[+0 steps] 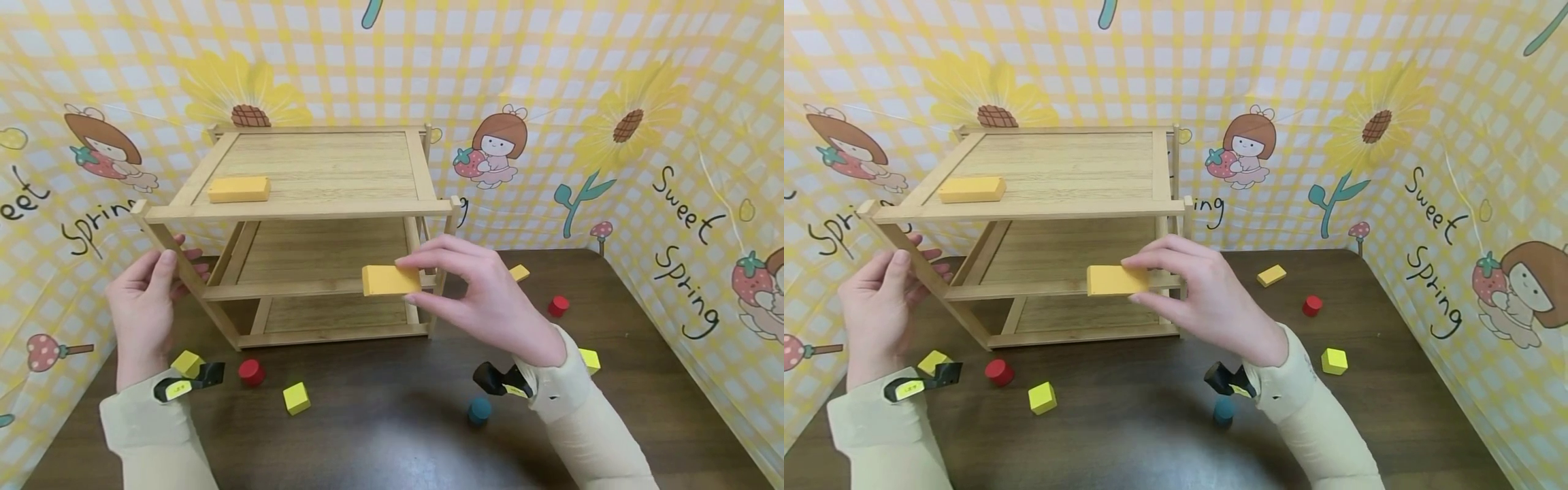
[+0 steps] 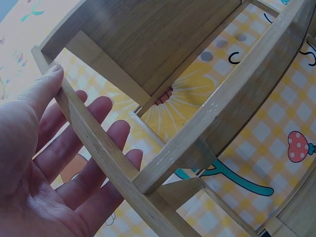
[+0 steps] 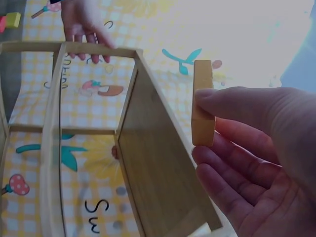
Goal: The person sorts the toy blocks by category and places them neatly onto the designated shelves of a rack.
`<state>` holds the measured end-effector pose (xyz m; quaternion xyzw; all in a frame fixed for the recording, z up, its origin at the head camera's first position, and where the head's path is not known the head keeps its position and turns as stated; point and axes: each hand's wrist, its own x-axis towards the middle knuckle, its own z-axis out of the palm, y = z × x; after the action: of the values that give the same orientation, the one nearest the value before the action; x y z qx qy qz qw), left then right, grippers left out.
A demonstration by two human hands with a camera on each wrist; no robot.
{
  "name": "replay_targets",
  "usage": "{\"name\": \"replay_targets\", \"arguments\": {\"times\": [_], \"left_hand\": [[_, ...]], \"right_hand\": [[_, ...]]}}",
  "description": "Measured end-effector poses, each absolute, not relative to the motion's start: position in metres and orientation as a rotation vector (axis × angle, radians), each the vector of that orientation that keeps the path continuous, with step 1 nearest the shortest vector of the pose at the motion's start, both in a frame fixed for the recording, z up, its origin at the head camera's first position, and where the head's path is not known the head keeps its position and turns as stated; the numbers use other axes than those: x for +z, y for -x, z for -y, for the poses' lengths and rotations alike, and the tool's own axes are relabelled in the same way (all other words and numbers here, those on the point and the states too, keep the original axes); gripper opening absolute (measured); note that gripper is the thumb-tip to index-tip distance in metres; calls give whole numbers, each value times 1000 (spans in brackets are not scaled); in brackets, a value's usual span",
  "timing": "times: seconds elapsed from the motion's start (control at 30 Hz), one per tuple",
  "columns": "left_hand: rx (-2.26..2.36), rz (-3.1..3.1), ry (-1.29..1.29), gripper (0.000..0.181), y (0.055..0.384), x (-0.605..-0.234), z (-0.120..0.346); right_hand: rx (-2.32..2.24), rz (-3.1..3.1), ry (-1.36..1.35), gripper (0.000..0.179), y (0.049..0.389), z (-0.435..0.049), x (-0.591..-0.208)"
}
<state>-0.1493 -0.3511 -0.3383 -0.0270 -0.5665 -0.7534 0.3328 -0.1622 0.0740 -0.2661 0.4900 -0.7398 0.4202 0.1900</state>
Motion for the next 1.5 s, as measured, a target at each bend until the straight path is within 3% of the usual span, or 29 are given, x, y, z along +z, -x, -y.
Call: {"name": "replay_targets", "arguments": {"times": [0.8,1.5], "left_hand": [[-1981,1451,79,39,149,-337,349],[-1977,1447,110,39,149,-338,350]], "right_hand": [[1144,1929,-1405,36,175,-39,-232],[1147,1995,-1235,31,192,-20,-202]]}}
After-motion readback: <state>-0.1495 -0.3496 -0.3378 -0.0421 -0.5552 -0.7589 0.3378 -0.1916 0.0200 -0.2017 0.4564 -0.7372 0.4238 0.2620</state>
